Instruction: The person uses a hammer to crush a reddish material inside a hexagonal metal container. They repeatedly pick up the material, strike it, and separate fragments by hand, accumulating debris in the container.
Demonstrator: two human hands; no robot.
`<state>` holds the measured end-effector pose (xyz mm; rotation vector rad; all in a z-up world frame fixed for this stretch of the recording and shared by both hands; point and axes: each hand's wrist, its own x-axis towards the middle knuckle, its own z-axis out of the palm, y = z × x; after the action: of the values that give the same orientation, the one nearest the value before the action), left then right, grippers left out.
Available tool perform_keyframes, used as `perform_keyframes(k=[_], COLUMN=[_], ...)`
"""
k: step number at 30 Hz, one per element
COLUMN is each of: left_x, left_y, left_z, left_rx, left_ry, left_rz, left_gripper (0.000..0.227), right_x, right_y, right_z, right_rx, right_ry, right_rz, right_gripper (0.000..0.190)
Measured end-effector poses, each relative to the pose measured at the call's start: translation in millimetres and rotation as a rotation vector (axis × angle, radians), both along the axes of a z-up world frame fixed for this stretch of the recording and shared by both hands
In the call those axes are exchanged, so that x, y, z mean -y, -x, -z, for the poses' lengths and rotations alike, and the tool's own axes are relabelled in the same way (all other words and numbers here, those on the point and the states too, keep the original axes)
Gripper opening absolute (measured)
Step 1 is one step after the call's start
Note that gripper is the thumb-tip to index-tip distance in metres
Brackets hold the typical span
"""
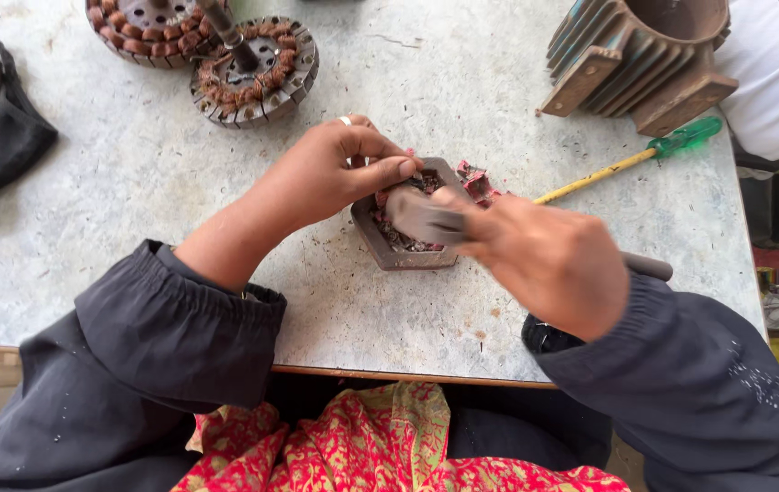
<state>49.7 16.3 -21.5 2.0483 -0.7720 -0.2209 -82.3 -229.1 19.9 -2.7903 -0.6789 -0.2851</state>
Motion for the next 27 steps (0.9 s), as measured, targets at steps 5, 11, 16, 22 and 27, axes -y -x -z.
perform_keyframes(k=[5,11,16,22,27], left_x=[-7.2,-5.7,-7.9,-10.2,-5.9], left_y=[2.8,8.1,15.0,20.6,19.7], left_z=[3.1,-20.7,-30.3,-24.8,-13.9], left_rx=[0.039,0.071,0.167,0.261,0.138], left_ry=[0.002,-0.075,-0.111,0.068,0.242], left_rz=[0.075,0.138,0.134,0.153,0.184], left_gripper=[0.033,0.04,0.034,0.032,0.05], right_x=[24.2,35.3,38.8,35.0,30.9], right_y=[12.7,-0.5,3.7,7.4,8.7], right_z=[3.9,8.8,6.5,6.7,7.7], right_rx=[0.158,0.106,0.106,0.168,0.082], right_ry=[-0.513,-0.545,-0.485,-0.491,-0.615], right_rz=[-0.06,0.041,0.039,0.004,0.017], right_gripper=[0.036,0.036,0.044,0.04,0.036])
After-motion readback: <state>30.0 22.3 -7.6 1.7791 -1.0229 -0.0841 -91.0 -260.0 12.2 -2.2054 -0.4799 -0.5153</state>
